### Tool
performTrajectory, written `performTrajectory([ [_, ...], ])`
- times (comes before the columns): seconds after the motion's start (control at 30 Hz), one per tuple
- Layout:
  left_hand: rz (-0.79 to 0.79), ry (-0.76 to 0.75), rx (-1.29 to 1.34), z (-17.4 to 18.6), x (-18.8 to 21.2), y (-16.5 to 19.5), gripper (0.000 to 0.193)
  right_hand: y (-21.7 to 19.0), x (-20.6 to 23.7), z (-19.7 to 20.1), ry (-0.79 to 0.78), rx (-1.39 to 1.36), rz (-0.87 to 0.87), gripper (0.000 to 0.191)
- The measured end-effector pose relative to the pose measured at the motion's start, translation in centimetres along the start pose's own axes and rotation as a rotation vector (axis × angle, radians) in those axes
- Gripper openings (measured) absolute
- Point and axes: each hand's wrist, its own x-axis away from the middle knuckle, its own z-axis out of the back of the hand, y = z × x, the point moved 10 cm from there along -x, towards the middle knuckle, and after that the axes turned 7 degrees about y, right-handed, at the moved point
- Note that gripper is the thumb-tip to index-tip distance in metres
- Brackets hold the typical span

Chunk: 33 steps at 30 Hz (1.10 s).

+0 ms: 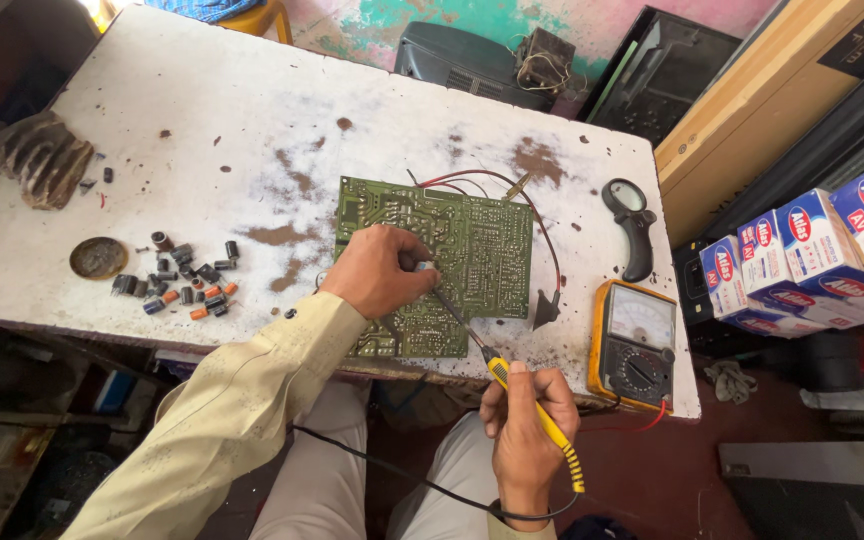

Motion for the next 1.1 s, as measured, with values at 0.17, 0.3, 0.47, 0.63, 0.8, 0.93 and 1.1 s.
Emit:
performTrajectory([
  [0.17,-0.036,0.044,0.011,-1.5,-0.3,-2.7,0.031,-0.4,0.0,-0.1,0.007,0.034,0.021,0.030],
  [0.3,-0.129,0.118,-0.099,-2.3,-0.5,-1.2,0.027,-0.9,0.3,-0.3,-0.014,0.057,0.084,0.027],
  [0.47,-0.238,0.264,-0.158,4.9,5.2,2.5,0.030,-3.1,-0.1,4.3,0.169,-0.129,0.097,0.004],
  [0.63,0.040,0.412,0.026,13.5,15.9,-8.4,0.030,-4.5,-5.4,7.0,0.231,-0.152,0.133,0.012],
  [0.8,0.205,0.593,0.067,14.0,21.4,-10.4,0.030,-0.5,-5.5,5.2,0.125,0.061,0.137,0.021],
  [0.93,0.392,0.917,-0.167,19.2,30.1,-11.8,0.031,-0.3,-1.8,4.5,-0.093,0.086,0.096,0.029],
  [1.1,0.324,0.837,0.098,14.5,23.6,-13.2,0.030,-4.6,0.6,6.3,-0.009,-0.158,0.228,0.018],
])
